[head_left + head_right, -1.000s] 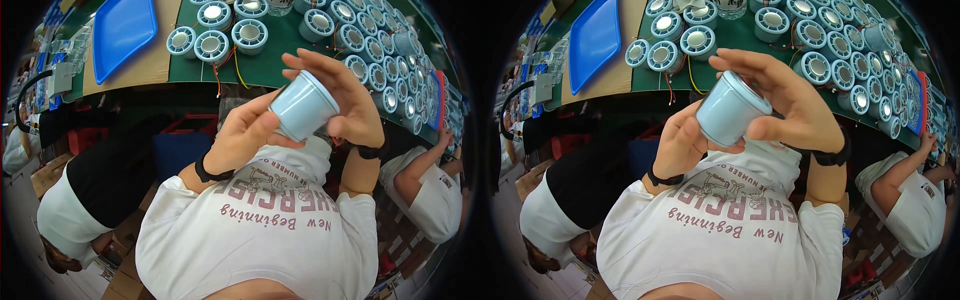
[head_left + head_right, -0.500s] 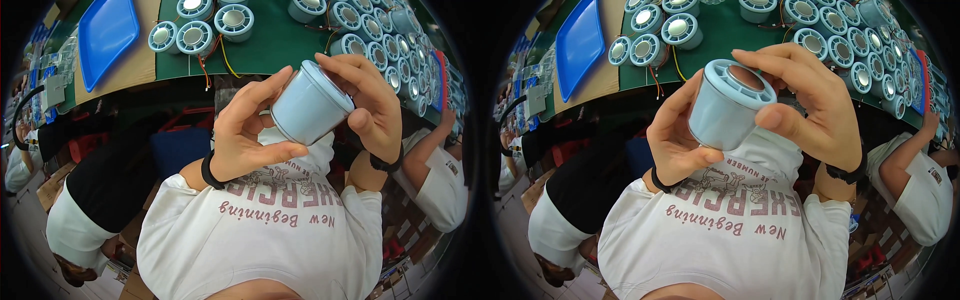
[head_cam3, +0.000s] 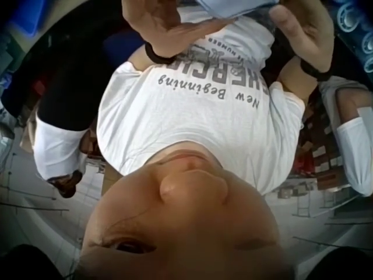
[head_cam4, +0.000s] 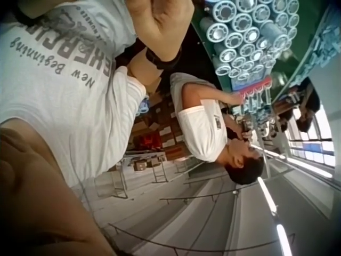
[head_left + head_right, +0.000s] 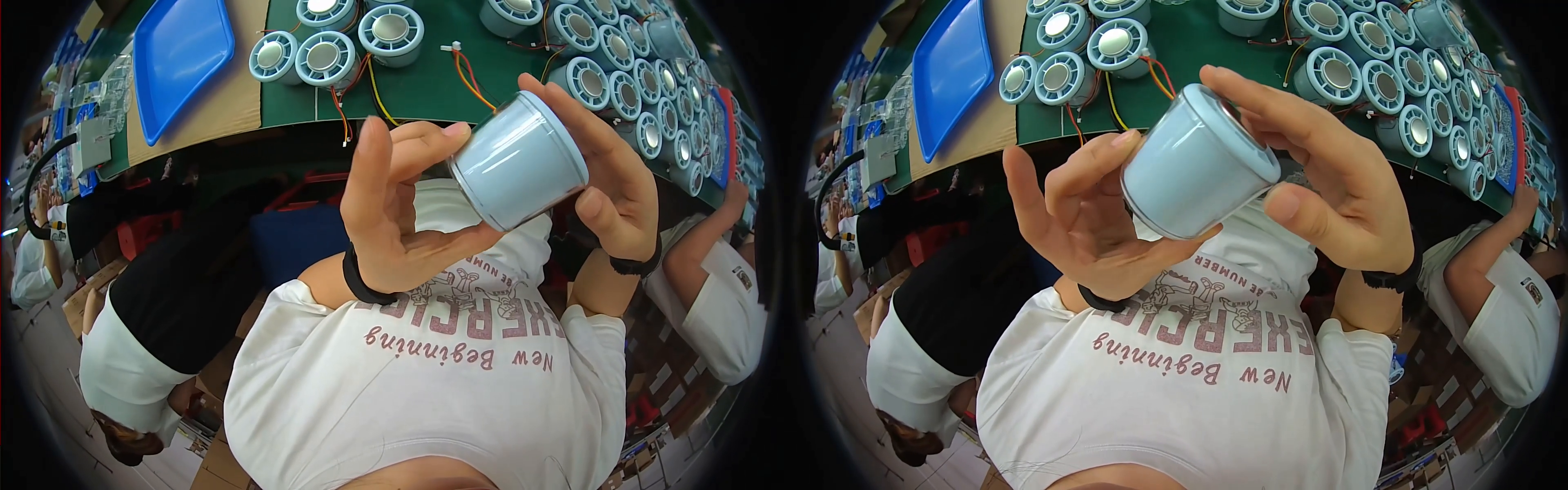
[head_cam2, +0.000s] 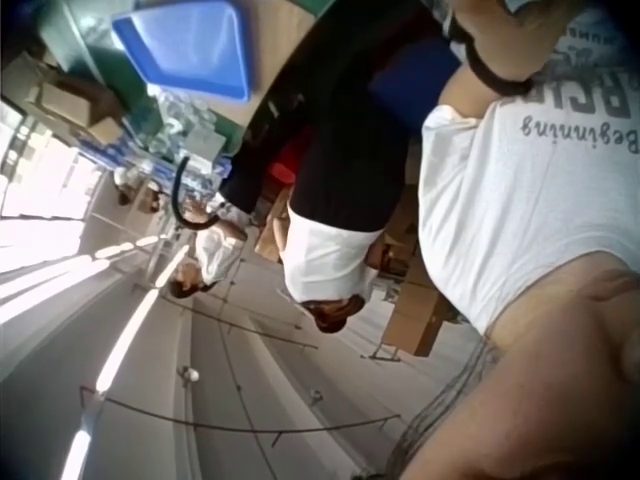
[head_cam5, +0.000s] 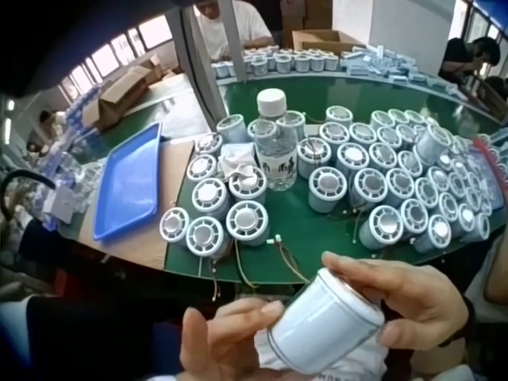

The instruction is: The person picks up a motor, wipes its sides and top with a cloth, and then wipes a plastic cover before placing it onto the motor. They then set the assembled unit back onto the table and repeat the process with another motor.

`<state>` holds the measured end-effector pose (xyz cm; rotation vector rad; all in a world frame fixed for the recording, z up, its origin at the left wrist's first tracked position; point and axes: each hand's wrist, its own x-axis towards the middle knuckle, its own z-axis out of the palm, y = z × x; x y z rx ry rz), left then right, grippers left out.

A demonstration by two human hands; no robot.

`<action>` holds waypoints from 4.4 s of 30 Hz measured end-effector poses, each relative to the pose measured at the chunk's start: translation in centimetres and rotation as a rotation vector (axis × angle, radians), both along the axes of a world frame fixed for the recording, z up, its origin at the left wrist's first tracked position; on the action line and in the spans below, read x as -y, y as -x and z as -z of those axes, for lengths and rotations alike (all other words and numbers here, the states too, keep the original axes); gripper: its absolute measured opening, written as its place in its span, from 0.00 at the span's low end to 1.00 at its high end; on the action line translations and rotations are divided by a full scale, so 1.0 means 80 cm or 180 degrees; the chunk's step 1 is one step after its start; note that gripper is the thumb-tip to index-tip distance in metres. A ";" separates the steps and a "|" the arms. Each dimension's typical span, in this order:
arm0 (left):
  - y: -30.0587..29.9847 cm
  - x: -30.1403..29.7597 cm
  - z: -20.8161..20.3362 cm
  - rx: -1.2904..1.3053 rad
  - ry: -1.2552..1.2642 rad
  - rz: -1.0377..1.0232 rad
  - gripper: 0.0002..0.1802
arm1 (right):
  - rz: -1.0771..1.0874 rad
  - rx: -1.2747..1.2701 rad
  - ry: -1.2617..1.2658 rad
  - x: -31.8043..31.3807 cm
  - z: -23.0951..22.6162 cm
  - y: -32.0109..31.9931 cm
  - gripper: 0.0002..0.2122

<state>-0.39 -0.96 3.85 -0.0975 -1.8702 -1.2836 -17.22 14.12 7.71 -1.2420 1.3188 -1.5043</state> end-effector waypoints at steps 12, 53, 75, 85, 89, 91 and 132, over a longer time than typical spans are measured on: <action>0.001 0.003 0.013 -0.0204 0.0873 -0.0446 0.67 | 0.0281 0.0434 0.0138 0.014 0.007 -0.015 0.39; 0.030 -0.013 0.053 -0.1219 0.0826 -0.0794 0.37 | -0.0045 0.0567 0.1262 0.028 0.036 0.001 0.52; 0.051 0.082 0.022 0.1859 0.1892 -0.2321 0.35 | 0.1924 -0.4390 -0.0896 0.050 0.050 0.037 0.31; 0.057 0.088 0.024 0.1656 0.1939 -0.1855 0.33 | 0.1868 -0.4141 -0.0725 0.031 0.032 0.008 0.31; 0.051 0.085 0.016 0.1165 0.1402 -0.1679 0.32 | 0.1680 -0.4053 -0.0715 0.034 0.028 0.002 0.33; 0.043 0.083 0.008 0.1015 0.1158 -0.1651 0.31 | 0.1576 -0.3784 -0.0621 0.027 0.016 0.000 0.33; 0.021 0.046 0.020 0.0461 -0.0464 0.0605 0.66 | 0.0886 0.0158 -0.0537 0.031 0.034 -0.022 0.36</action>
